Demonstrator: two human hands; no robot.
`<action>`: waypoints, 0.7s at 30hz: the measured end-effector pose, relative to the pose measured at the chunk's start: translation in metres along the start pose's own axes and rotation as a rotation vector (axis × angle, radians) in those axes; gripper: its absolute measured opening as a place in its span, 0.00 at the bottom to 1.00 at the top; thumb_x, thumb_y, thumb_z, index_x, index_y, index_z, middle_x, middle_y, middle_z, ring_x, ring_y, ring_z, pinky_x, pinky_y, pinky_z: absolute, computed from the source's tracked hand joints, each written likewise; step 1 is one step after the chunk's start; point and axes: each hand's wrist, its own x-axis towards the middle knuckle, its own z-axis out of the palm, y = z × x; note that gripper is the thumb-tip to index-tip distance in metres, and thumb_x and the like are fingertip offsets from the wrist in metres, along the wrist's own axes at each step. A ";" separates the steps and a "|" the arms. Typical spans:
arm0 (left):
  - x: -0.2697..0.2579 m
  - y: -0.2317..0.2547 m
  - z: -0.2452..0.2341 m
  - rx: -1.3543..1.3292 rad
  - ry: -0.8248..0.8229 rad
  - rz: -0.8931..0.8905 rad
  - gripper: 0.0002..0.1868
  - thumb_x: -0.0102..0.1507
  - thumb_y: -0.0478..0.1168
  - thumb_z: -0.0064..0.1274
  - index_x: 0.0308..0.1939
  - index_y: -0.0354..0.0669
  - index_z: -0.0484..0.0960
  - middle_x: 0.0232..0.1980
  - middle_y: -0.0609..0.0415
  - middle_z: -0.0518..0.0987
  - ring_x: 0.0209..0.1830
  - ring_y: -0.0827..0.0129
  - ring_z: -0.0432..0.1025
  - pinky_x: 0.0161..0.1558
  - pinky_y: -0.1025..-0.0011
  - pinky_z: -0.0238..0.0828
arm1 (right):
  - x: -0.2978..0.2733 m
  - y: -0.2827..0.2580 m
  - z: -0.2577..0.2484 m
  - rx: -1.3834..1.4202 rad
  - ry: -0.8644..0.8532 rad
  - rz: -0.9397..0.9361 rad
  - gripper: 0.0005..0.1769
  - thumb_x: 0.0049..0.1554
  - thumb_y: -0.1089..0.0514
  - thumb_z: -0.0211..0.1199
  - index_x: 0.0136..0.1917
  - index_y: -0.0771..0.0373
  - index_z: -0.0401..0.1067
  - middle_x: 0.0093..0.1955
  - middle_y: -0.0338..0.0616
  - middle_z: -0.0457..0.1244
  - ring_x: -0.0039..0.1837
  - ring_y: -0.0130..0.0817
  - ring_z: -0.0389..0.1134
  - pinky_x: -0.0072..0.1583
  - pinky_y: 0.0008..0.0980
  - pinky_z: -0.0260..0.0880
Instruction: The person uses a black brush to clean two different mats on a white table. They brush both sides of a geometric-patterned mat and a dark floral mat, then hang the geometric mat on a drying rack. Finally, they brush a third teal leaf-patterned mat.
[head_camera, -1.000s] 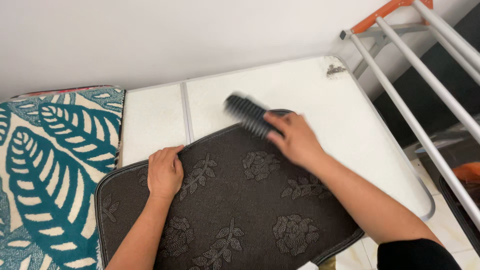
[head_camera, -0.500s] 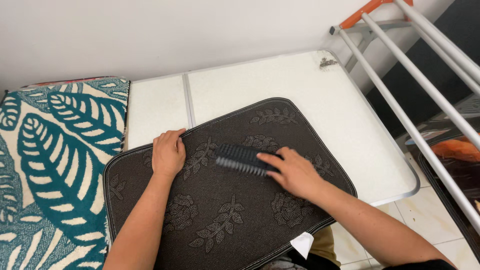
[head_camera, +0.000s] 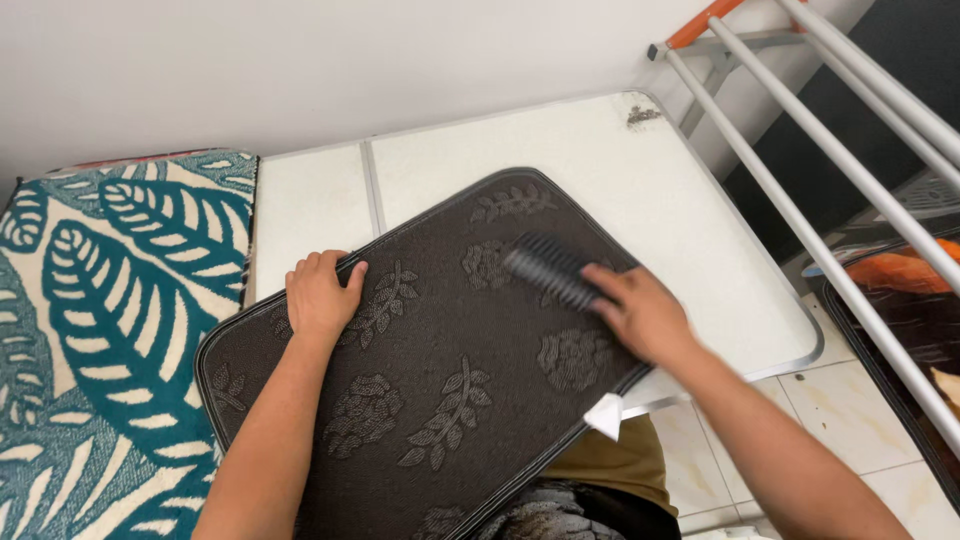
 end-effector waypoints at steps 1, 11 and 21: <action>-0.002 -0.002 0.000 0.012 0.021 -0.018 0.20 0.64 0.54 0.59 0.49 0.43 0.84 0.44 0.49 0.80 0.48 0.57 0.73 0.54 0.59 0.63 | 0.010 0.019 -0.014 0.088 0.020 0.197 0.28 0.62 0.46 0.62 0.75 0.37 0.65 0.54 0.49 0.64 0.50 0.44 0.70 0.54 0.41 0.74; 0.000 0.000 -0.004 0.007 -0.022 -0.175 0.18 0.64 0.53 0.59 0.43 0.43 0.82 0.39 0.50 0.81 0.45 0.57 0.74 0.53 0.59 0.64 | -0.032 -0.045 0.027 0.135 -0.163 -0.336 0.29 0.56 0.42 0.64 0.71 0.32 0.68 0.55 0.45 0.63 0.53 0.38 0.68 0.52 0.37 0.74; 0.008 -0.051 -0.023 -0.027 -0.065 -0.285 0.22 0.67 0.57 0.55 0.47 0.41 0.81 0.41 0.40 0.84 0.44 0.44 0.78 0.49 0.52 0.72 | 0.018 0.101 0.004 0.573 0.245 0.276 0.29 0.63 0.56 0.62 0.77 0.49 0.66 0.61 0.49 0.66 0.55 0.35 0.68 0.55 0.30 0.69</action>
